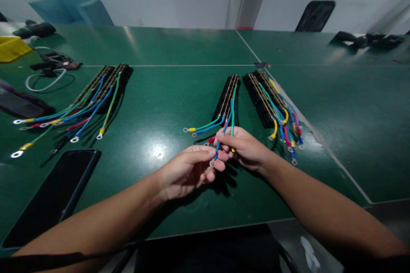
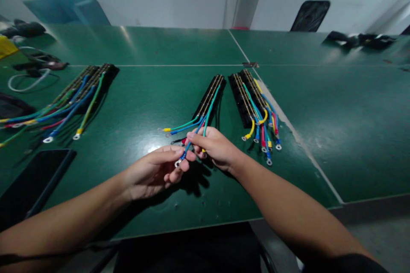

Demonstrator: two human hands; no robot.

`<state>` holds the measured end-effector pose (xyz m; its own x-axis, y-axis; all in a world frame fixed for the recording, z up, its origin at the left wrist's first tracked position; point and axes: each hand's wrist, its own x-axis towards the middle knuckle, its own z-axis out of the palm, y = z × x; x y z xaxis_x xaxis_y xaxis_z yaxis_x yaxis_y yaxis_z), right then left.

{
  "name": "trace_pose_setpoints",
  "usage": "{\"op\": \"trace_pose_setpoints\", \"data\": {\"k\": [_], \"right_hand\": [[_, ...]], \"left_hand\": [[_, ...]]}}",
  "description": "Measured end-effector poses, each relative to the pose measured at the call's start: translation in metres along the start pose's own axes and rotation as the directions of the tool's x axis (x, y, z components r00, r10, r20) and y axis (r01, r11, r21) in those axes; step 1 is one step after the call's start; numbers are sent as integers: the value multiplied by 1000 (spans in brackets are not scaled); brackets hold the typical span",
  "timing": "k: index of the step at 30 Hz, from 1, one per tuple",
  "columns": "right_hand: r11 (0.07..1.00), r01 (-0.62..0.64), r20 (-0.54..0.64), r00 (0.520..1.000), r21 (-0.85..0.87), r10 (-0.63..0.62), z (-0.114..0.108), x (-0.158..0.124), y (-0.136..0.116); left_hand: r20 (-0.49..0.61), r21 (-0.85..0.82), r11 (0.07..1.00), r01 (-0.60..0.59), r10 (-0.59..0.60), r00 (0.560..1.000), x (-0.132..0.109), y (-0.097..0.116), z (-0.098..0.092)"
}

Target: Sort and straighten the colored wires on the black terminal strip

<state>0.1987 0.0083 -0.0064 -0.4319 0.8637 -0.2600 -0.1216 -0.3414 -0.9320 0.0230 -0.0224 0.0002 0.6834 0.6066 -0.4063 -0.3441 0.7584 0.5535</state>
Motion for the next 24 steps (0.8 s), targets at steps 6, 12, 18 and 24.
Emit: {"op": "trace_pose_setpoints", "data": {"k": [6, 12, 18, 24], "right_hand": [[1000, -7, 4, 1000, -2, 7, 0, -1, -3], [1000, 3, 26, 1000, -17, -3, 1, -1, -2], [1000, 0, 21, 1000, -29, 0, 2, -1, -2], [999, -2, 30, 1000, -34, 3, 1, -1, -2]], "left_hand": [[23, -22, 1000, 22, -21, 1000, 0, -3, -2], [45, 20, 1000, 4, -5, 999, 2, -4, -5], [124, 69, 998, -8, -1, 992, 3, -4, -8], [49, 119, 993, -28, 22, 999, 1, -6, -3]]}}
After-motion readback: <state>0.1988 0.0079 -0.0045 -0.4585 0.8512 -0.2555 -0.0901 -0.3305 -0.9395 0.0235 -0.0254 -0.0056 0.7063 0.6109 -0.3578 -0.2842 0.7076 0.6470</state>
